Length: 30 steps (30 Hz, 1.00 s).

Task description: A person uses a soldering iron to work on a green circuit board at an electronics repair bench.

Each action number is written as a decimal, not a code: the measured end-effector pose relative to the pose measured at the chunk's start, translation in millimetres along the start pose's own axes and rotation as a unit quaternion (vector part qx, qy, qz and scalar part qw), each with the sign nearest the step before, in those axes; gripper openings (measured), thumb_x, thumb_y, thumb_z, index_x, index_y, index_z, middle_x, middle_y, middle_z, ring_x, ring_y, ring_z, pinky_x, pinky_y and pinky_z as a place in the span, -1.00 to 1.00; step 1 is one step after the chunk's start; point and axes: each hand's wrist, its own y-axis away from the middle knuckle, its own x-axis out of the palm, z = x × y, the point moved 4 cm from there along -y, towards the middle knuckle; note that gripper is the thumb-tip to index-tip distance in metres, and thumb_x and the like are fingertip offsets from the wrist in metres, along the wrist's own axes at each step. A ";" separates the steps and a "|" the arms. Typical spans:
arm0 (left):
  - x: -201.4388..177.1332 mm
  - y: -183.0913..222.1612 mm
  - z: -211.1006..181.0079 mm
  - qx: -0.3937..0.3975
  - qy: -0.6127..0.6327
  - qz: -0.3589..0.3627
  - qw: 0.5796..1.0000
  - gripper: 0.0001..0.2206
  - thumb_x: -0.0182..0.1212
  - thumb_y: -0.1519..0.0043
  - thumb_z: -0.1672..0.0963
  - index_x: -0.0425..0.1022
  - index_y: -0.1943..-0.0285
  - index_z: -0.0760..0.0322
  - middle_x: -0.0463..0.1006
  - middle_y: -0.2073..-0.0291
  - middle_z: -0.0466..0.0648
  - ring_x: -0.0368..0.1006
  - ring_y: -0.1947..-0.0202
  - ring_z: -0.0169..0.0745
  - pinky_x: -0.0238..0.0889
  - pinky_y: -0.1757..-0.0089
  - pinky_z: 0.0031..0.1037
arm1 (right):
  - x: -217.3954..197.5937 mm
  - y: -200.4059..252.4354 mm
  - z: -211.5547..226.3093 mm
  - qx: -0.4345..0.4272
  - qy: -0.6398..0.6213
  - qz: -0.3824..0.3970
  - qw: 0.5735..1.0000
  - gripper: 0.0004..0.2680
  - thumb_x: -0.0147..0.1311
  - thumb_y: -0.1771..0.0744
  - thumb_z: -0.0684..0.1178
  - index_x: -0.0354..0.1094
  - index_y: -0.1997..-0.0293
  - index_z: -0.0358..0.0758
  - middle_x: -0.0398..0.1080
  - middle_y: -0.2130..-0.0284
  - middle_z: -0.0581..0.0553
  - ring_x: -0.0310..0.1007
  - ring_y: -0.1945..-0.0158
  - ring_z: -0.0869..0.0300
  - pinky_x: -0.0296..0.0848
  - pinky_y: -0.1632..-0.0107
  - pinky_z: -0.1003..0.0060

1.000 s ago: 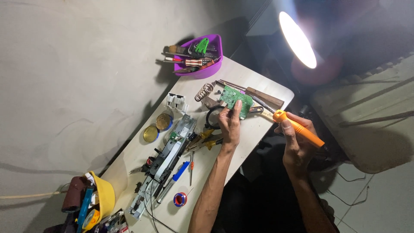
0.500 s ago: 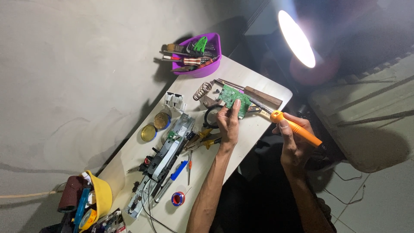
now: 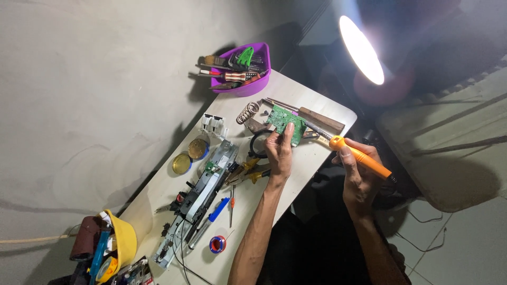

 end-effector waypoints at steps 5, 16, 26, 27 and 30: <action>-3.8 -4.0 17.0 -0.005 -0.001 -0.002 1.000 -0.86 0.28 -0.30 0.13 0.69 0.21 0.31 0.65 0.44 -0.03 0.46 0.35 -0.46 0.39 0.20 -0.47 | -1.8 -2.2 -7.3 -0.011 -0.007 0.005 1.000 -0.81 0.16 -0.38 -0.18 0.38 -0.03 -0.51 0.42 0.42 -0.35 0.42 0.45 0.15 0.51 0.26 0.31; -6.3 -0.4 11.7 -0.010 -0.019 -0.006 1.000 -0.83 0.28 -0.30 0.12 0.69 0.25 0.33 0.64 0.47 -0.03 0.42 0.37 -0.47 0.37 0.23 -0.45 | -4.7 -1.9 -17.2 -0.004 -0.014 0.002 1.000 -0.83 0.16 -0.39 -0.18 0.38 -0.03 -0.48 0.42 0.43 -0.33 0.43 0.45 0.18 0.52 0.26 0.33; 8.0 6.5 -33.4 -0.031 -0.019 -0.009 0.999 -0.81 0.30 -0.28 0.09 0.69 0.30 0.28 0.62 0.51 -0.05 0.38 0.41 -0.48 0.34 0.26 -0.47 | -4.5 -2.2 -15.9 0.000 -0.017 0.003 1.000 -0.82 0.17 -0.39 -0.18 0.36 -0.03 -0.52 0.41 0.44 -0.32 0.41 0.45 0.16 0.52 0.25 0.30; 7.3 5.6 -29.9 -0.031 -0.019 -0.009 0.999 -0.81 0.30 -0.28 0.09 0.69 0.30 0.28 0.62 0.51 -0.05 0.38 0.41 -0.48 0.34 0.26 -0.47 | -4.6 -2.2 -16.5 0.000 -0.017 0.003 1.000 -0.82 0.17 -0.39 -0.18 0.36 -0.03 -0.52 0.41 0.44 -0.32 0.41 0.45 0.16 0.52 0.25 0.30; 5.5 3.5 -24.0 -0.033 -0.033 -0.017 0.999 -0.78 0.32 -0.26 0.09 0.68 0.38 0.31 0.56 0.58 -0.11 0.32 0.46 -0.49 0.31 0.30 -0.50 | -4.0 -2.2 -15.5 -0.005 -0.025 0.008 1.000 -0.81 0.15 -0.39 -0.19 0.35 -0.05 -0.54 0.40 0.43 -0.33 0.42 0.45 0.15 0.52 0.25 0.29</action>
